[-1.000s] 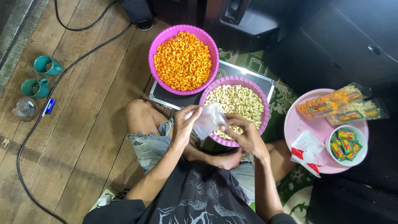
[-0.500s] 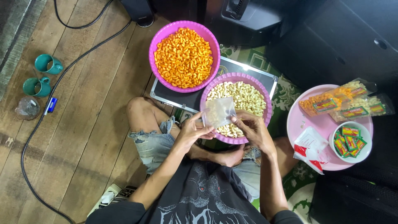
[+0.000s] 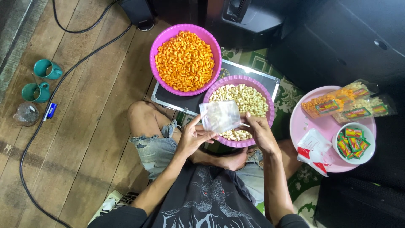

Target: Packaging small puffed snacks into plastic bags using a spoon

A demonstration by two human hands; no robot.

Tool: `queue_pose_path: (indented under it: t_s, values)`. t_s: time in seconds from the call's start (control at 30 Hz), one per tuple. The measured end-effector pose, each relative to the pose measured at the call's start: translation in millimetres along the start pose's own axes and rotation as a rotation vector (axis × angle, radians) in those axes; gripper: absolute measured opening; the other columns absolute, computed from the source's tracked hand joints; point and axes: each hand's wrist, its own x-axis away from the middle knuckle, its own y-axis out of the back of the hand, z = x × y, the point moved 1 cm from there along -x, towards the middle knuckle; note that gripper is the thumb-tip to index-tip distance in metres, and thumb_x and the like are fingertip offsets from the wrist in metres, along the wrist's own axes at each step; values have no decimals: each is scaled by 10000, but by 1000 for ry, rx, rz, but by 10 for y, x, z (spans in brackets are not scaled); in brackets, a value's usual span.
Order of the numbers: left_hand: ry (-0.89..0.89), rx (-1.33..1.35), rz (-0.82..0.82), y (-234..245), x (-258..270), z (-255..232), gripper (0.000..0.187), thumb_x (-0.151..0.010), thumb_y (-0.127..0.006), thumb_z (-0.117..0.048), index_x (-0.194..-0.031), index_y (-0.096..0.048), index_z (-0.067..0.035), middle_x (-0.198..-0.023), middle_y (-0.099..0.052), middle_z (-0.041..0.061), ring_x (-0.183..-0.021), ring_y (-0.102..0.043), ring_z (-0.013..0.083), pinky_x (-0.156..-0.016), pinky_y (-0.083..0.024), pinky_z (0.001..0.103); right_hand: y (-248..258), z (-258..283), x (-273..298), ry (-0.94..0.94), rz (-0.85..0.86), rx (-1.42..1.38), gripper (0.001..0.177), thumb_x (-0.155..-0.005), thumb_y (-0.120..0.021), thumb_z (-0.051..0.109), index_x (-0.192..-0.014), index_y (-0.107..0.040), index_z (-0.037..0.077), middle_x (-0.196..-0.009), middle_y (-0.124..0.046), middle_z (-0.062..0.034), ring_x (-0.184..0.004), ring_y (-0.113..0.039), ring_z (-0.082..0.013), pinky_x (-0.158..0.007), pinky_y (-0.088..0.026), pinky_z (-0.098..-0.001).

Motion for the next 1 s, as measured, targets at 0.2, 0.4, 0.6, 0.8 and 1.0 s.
queue_pose_path:
  t_s: [0.2,0.4,0.6,0.8,1.0]
  values:
    - [-50,-103,14,72,24,159,879,-809,-820,39,-1534,-323,60,-995,-736,305,-813,-775,320,-687,-680,381,-116,76,3,-18,-99,-39,215,-986,-661,123,-841,-762,0,-856,-712,-72,-826,-678,-141,-754,-610,-355]
    - [-85,-507,23,42,154,-281,1073,-828,-834,-396,-1586,-203,27,-1384,-512,414,-1318,-486,547,-1092,-404,693,-309,599,129,88,7,527,275,-967,-583,99,-1123,-769,-29,-1108,-756,-228,-882,-717,-265,-794,-606,-447]
    - [-465,-741,-237,-128,88,-507,343,-984,-669,-214,-1266,-601,-31,-1307,-598,220,-1256,-571,392,-1082,-443,561,-361,519,159,512,32,1165,198,-910,-672,65,-1070,-774,119,-1067,-768,-82,-973,-737,-283,-808,-594,-353]
    - [-755,-965,-53,-391,-173,-593,93,-908,-738,-127,-1000,-731,-127,-1318,-612,94,-1309,-548,342,-1079,-464,499,-535,523,186,550,53,1237,240,-884,-600,-18,-1027,-760,91,-1017,-759,-102,-958,-708,-314,-790,-596,-387]
    - [-671,-1177,13,-344,-258,-403,78,-909,-720,-82,-954,-753,-136,-1268,-647,71,-1230,-628,281,-1019,-507,445,-426,403,178,561,39,1191,192,-890,-600,-8,-976,-754,70,-1043,-769,-106,-986,-706,-328,-787,-593,-395]
